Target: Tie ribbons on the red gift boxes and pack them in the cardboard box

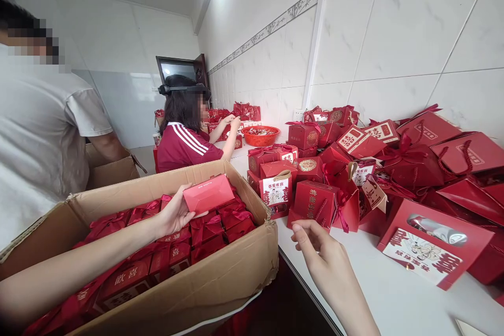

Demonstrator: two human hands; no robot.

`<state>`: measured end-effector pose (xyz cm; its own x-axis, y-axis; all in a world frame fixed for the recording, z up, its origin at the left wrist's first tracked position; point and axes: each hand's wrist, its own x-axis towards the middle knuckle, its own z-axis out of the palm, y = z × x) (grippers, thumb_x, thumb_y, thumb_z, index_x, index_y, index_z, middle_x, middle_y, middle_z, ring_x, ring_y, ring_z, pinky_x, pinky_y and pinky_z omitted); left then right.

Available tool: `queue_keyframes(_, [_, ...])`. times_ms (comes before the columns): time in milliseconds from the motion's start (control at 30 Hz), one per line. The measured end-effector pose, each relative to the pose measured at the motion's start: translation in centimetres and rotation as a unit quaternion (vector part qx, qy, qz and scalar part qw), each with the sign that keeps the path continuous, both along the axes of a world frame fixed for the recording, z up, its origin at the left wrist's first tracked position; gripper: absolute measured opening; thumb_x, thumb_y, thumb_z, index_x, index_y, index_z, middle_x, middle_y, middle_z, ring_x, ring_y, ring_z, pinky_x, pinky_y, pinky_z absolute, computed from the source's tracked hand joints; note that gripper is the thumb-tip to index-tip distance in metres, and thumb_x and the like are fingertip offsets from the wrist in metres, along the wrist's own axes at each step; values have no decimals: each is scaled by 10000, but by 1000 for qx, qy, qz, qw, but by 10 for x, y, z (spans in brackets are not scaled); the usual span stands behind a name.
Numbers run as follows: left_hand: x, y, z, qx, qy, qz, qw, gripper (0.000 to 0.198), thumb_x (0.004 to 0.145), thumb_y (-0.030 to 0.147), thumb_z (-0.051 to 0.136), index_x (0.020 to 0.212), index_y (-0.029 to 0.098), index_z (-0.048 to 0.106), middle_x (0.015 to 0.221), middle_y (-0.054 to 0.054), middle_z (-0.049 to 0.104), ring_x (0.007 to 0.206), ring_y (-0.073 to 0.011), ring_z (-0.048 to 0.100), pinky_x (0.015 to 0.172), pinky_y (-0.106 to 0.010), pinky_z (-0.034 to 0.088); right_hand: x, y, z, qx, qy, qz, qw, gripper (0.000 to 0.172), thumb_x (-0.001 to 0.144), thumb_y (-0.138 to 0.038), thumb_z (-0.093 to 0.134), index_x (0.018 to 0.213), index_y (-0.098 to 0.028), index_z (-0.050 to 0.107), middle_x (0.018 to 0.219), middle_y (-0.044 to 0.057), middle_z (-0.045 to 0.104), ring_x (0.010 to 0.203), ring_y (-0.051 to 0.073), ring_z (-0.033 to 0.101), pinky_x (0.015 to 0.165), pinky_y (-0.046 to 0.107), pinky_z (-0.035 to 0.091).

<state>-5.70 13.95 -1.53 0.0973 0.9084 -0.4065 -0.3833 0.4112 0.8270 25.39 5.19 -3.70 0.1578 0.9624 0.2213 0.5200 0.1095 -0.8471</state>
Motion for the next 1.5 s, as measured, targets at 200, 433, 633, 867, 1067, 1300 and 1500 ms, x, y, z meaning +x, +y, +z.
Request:
queue_keyframes(200, [-1, 0, -2, -7, 3, 15, 1000, 406, 818, 455, 504, 1140, 212, 550, 865, -57, 694, 696, -217, 698, 350, -145, 501, 1, 0, -1, -12, 1, 2, 1000, 463, 784, -634, 410, 862, -219, 598, 770, 42, 675, 730, 205, 654, 654, 268, 519])
queue_keyframes(433, [-7, 22, -16, 137, 136, 29, 981, 442, 795, 489, 531, 1110, 180, 544, 1016, -111, 663, 865, -223, 669, 591, -247, 583, 0, 1, -2, -2, 0, 7, 1000, 429, 806, -598, 424, 859, -215, 608, 754, 37, 677, 719, 198, 652, 650, 258, 515])
queue_keyframes(633, [-30, 90, -40, 332, 317, 135, 878, 571, 703, 294, 683, 1181, 191, 389, 1308, -117, 482, 1229, -213, 446, 1038, -344, 366, -4, 2, -1, 6, -8, 20, 1000, 443, 804, -613, 406, 836, -219, 605, 725, 37, 669, 702, 203, 646, 637, 262, 513])
queue_keyframes(867, [-41, 128, -65, 365, 379, 94, 845, 496, 643, 258, 693, 1070, 174, 456, 1160, -106, 584, 1127, -250, 534, 1000, -386, 381, -1, 8, -6, 20, -5, 6, 1000, 457, 787, -625, 400, 780, -220, 610, 668, 35, 660, 641, 204, 641, 598, 262, 515])
queue_keyframes(1067, [-36, 136, -82, 347, 402, 82, 844, 466, 626, 253, 692, 1022, 178, 457, 1096, -91, 616, 1064, -250, 572, 978, -400, 396, 5, 15, -8, 7, -10, 9, 1000, 466, 793, -627, 388, 796, -210, 596, 696, 40, 660, 655, 200, 638, 625, 265, 518])
queue_keyframes(1300, [-33, 136, -86, 283, 427, 151, 845, 382, 690, 261, 650, 990, 180, 429, 1031, -89, 615, 991, -221, 599, 912, -359, 444, 18, 15, -13, 0, -4, -15, 1000, 489, 781, -649, 402, 820, -201, 596, 699, 48, 658, 672, 209, 644, 635, 278, 522])
queue_keyframes(1500, [-3, 134, -97, 198, 509, 263, 795, 612, 625, 425, 700, 1067, 147, 379, 1155, -177, 479, 1171, -356, 429, 964, -488, 343, 17, 14, -10, -9, 6, -19, 1000, 508, 777, -658, 398, 821, -196, 607, 708, 50, 648, 696, 210, 635, 640, 278, 513])
